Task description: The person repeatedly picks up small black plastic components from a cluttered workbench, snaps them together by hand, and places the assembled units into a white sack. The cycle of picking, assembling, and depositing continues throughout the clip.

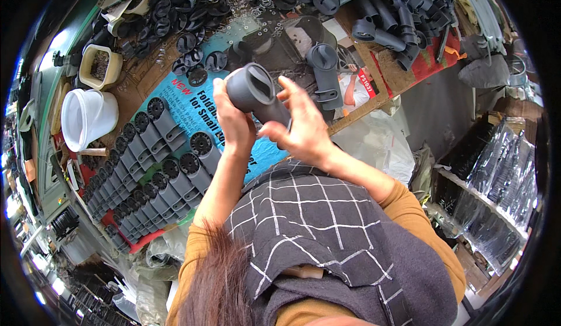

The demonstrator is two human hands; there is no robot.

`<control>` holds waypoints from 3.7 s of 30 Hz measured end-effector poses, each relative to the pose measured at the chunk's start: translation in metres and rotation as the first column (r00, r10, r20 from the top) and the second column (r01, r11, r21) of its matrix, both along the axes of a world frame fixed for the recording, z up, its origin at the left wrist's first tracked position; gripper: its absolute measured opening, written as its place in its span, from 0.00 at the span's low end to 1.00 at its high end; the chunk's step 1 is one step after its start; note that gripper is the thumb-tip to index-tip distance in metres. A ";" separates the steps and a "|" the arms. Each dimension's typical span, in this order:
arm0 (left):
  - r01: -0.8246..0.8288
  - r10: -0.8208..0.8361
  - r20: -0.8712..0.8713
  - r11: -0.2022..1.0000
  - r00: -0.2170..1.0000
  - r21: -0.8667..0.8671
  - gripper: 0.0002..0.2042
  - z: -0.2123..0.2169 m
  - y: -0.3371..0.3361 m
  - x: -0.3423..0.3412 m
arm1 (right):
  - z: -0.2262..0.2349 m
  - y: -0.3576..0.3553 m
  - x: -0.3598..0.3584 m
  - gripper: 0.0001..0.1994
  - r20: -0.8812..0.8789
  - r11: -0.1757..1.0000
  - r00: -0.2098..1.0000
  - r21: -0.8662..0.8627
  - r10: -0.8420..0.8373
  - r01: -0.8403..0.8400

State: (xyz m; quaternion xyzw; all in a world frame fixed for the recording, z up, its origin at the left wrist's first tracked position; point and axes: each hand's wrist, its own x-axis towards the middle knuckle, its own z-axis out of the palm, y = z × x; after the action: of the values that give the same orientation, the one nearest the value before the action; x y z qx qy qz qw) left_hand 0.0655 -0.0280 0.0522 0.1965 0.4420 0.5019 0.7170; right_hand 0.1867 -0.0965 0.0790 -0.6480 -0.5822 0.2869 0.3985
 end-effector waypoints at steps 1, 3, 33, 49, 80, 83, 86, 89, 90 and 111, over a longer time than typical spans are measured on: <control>0.036 -0.036 -0.028 0.999 0.999 0.010 0.25 0.000 0.001 -0.002 | 0.000 -0.007 -0.003 0.53 0.065 0.963 0.988 -0.241 0.139 -0.120; 0.062 -0.061 -0.031 0.998 0.998 0.017 0.24 -0.001 0.006 -0.005 | -0.003 -0.014 -0.006 0.48 -0.081 0.983 0.989 -0.129 0.123 -0.132; 0.377 -0.071 -0.711 0.882 0.700 0.282 0.41 -0.030 -0.022 0.000 | -0.102 0.022 0.082 0.35 0.668 0.818 0.694 -0.221 -0.270 0.531; 0.729 -0.542 -0.596 0.676 0.592 0.109 0.30 -0.045 -0.046 0.103 | -0.036 -0.115 0.096 0.24 -0.931 0.926 -0.020 -0.360 -0.365 -0.110; 0.736 -0.597 -0.606 0.676 0.526 -0.027 0.11 -0.031 -0.041 0.094 | -0.116 -0.097 0.294 0.17 0.437 0.900 0.791 0.124 -0.428 0.419; 0.693 -0.548 -0.613 0.721 0.570 -0.001 0.11 -0.025 -0.040 0.079 | -0.097 0.020 0.296 0.18 0.713 0.934 0.605 0.301 -0.355 0.192; 0.653 -0.503 -0.599 0.756 0.623 0.045 0.11 -0.025 -0.039 0.059 | -0.090 0.071 0.288 0.19 0.908 0.979 0.388 0.095 -0.160 0.183; 0.553 -0.445 -0.570 0.833 0.690 0.019 0.10 -0.028 -0.036 0.041 | -0.085 0.059 0.254 0.21 0.832 0.972 0.502 0.211 -0.235 0.106; 0.542 -0.453 -0.604 0.840 0.656 -0.041 0.13 -0.029 -0.032 0.036 | -0.083 0.050 0.234 0.21 0.800 0.964 0.541 0.248 -0.258 0.095; 0.497 -0.159 -0.865 0.860 0.477 0.116 0.20 -0.077 0.014 -0.014 | -0.103 0.168 0.023 0.10 0.157 0.938 0.943 -0.238 0.293 -0.252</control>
State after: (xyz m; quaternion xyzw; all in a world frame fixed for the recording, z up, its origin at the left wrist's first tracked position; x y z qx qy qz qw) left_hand 0.0513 -0.0141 -0.0252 0.6168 0.5825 0.2682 0.4564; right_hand 0.2101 0.0720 -0.0244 -0.6243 -0.6677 0.3375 0.2248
